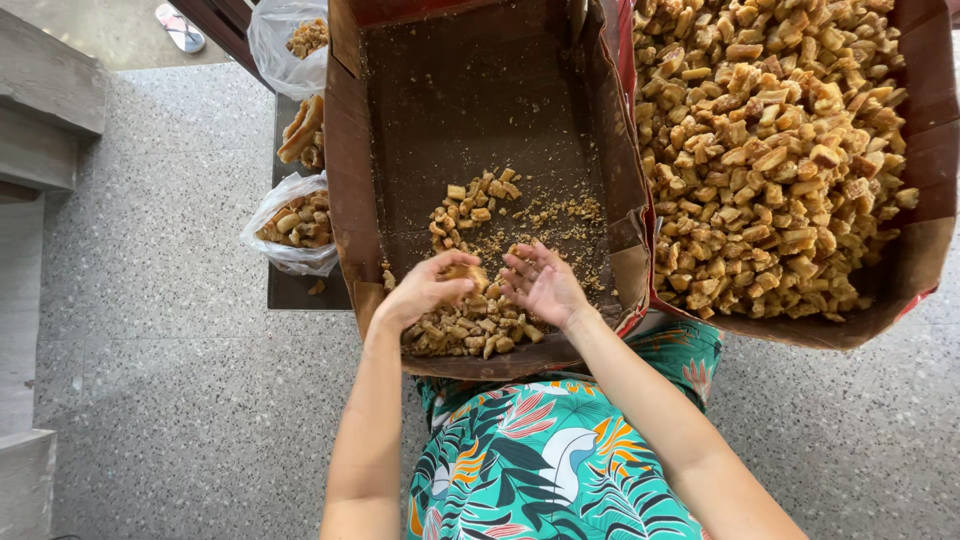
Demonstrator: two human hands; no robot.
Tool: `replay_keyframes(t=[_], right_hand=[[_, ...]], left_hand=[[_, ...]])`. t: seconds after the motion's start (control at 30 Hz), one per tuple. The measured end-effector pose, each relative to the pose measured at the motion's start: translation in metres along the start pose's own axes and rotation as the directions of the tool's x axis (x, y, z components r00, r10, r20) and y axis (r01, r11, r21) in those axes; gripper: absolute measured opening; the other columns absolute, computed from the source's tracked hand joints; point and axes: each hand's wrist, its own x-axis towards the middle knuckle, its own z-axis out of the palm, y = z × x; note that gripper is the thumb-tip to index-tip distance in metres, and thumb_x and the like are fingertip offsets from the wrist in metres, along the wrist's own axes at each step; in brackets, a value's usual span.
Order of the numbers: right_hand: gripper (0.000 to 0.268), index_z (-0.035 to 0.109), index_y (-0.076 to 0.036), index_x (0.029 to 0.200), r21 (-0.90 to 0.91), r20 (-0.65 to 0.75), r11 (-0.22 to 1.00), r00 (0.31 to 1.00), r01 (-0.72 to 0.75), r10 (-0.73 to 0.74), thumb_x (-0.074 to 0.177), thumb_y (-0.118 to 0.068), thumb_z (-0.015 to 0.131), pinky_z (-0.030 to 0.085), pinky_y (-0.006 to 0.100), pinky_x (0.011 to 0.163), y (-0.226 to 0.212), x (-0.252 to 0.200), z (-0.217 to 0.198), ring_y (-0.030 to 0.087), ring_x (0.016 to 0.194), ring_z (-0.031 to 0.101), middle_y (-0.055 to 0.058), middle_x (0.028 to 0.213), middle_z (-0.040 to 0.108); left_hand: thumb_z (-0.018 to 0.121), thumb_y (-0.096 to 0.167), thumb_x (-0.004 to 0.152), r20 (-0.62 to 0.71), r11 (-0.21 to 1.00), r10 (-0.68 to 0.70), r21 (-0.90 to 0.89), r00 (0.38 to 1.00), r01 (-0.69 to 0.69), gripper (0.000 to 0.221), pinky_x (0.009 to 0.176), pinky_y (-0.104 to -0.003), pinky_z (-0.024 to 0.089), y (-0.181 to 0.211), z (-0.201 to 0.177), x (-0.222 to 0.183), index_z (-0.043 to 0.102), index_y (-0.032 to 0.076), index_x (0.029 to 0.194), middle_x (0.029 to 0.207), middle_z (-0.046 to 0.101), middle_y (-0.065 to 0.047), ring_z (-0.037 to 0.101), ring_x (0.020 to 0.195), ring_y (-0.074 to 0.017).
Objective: The person repeatedly scoops small dried fruit pieces from a shallow cardboard tray and transfers them into a larger adjacent cardboard box. The hands work continuously, moving handfuls of pieces between the two containers.
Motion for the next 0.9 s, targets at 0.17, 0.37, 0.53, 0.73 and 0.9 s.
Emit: replay_keyframes(t=[0.17,0.37,0.53,0.73,0.9], right_hand=[[0.063,0.060,-0.021,0.131,-0.087,-0.003,0.994,0.997,-0.073,0.073,0.095,-0.068,0.040,0.051,0.058,0.101,0.016,-0.012,0.039,0.030,0.117,0.063,0.012,0.127,0.066],[0.063,0.059,-0.014,0.139,-0.010,0.192,0.999,0.980,-0.046,0.047,0.104,-0.064,0.041,0.051,0.056,0.108,0.018,-0.016,0.031,0.032,0.121,0.063,0.014,0.132,0.064],[0.059,0.062,-0.016,0.140,0.060,0.263,0.998,0.965,-0.025,0.008,0.106,-0.060,0.041,0.052,0.054,0.102,0.017,-0.018,0.027,0.029,0.118,0.063,0.011,0.133,0.065],[0.056,0.063,-0.014,0.130,-0.025,0.149,1.000,0.989,-0.013,0.016,0.104,-0.058,0.040,0.055,0.052,0.100,0.018,-0.013,0.019,0.028,0.113,0.065,0.011,0.123,0.067],[0.049,0.060,-0.007,0.132,0.123,0.280,0.992,0.960,-0.022,-0.013,0.115,-0.047,0.038,0.058,0.044,0.099,0.024,0.008,-0.015,0.025,0.109,0.067,0.012,0.124,0.066]], left_hand=[[0.065,0.002,0.087,0.268,0.967,0.240,0.016,0.933,-0.253,0.063,0.101,-0.033,0.055,0.024,0.036,0.004,0.054,0.014,0.147,0.147,0.053,-0.002,0.062,0.121,-0.0180],[0.060,0.010,0.096,0.076,1.000,0.007,0.028,0.997,-0.009,0.053,0.079,-0.031,0.061,0.026,0.041,0.012,0.053,0.017,0.149,0.108,0.069,-0.009,0.068,0.086,-0.0131],[0.059,0.017,0.103,0.044,0.976,-0.007,0.217,0.999,-0.003,0.045,0.064,-0.026,0.055,0.021,0.051,0.017,0.059,0.016,0.147,0.096,0.071,-0.006,0.064,0.072,-0.0081],[0.061,0.019,0.100,-0.082,0.945,0.051,0.326,0.995,-0.021,0.043,0.062,-0.024,0.054,0.014,0.059,0.021,0.059,0.015,0.143,0.102,0.074,-0.002,0.061,0.068,-0.0079],[0.056,0.018,0.105,-0.107,0.996,0.085,0.048,0.991,-0.080,0.038,0.070,-0.027,0.054,0.006,0.065,0.029,0.057,0.006,0.142,0.117,0.067,-0.009,0.063,0.083,-0.0106]])
